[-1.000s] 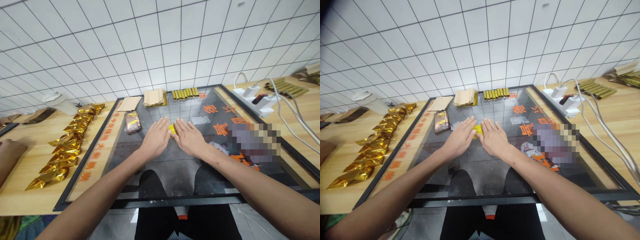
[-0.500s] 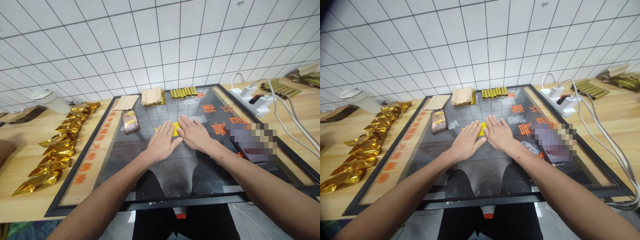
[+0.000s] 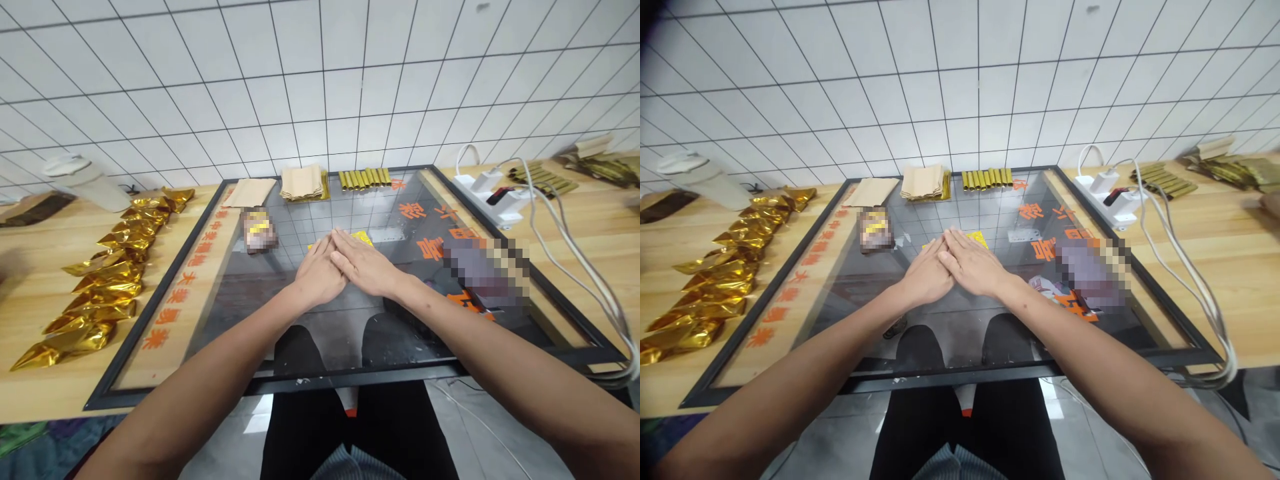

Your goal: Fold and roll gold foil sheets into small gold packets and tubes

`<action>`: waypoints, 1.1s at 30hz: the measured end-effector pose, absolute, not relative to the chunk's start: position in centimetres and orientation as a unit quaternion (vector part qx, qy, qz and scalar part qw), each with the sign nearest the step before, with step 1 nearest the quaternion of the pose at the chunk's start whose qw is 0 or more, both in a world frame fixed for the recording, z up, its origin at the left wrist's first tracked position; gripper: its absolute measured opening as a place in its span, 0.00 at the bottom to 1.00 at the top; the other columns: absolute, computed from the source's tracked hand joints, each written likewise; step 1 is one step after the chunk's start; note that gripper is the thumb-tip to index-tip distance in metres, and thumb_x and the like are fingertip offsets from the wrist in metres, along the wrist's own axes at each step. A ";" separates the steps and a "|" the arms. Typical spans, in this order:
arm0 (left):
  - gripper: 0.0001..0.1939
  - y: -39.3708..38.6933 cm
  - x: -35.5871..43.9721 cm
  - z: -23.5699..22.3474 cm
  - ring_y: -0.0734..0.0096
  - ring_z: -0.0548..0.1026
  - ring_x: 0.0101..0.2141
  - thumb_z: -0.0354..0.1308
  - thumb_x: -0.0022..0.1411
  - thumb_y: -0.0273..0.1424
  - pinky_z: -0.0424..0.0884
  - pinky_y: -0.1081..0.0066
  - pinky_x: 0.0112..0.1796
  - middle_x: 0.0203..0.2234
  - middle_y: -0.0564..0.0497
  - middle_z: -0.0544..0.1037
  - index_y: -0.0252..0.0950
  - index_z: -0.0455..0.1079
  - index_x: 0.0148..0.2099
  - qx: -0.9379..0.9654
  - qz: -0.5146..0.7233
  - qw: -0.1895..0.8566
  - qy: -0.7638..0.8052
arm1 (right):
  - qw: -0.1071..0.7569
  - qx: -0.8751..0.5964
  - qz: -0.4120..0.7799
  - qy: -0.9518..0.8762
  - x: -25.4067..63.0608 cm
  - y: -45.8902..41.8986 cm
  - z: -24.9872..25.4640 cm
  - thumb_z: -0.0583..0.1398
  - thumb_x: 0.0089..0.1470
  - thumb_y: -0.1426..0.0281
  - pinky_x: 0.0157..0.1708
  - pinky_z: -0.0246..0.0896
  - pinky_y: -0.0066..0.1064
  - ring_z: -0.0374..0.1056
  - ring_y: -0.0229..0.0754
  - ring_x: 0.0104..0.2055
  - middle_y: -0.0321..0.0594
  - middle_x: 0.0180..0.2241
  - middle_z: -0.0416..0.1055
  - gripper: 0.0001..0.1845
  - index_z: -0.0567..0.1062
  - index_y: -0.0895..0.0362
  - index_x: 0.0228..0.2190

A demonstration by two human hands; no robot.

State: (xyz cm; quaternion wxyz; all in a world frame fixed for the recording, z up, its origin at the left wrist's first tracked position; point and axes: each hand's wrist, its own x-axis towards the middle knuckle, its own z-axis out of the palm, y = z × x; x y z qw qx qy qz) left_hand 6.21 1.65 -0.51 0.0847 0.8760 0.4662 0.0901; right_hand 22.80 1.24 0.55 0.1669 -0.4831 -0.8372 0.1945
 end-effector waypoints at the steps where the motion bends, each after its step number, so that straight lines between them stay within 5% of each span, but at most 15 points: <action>1: 0.39 1.7 6.3 -0.5 0.50 0.47 0.78 0.43 0.76 0.42 0.49 0.48 0.75 0.79 0.38 0.48 0.30 0.43 0.81 0.873 0.092 0.090 0.470 | 0.165 -0.490 0.200 -0.832 22.9 1.4 0.4 0.38 0.73 0.45 0.78 0.38 0.54 0.39 0.52 0.81 0.52 0.79 0.42 0.46 0.50 0.63 0.77; 33: 0.39 1.4 6.1 0.4 0.51 0.51 0.77 0.45 0.77 0.44 0.52 0.49 0.74 0.78 0.38 0.50 0.31 0.45 0.81 0.870 0.083 0.085 0.478 | 0.141 -0.520 0.145 -0.830 23.2 1.8 0.3 0.38 0.75 0.49 0.78 0.38 0.49 0.43 0.51 0.80 0.53 0.78 0.46 0.43 0.56 0.65 0.75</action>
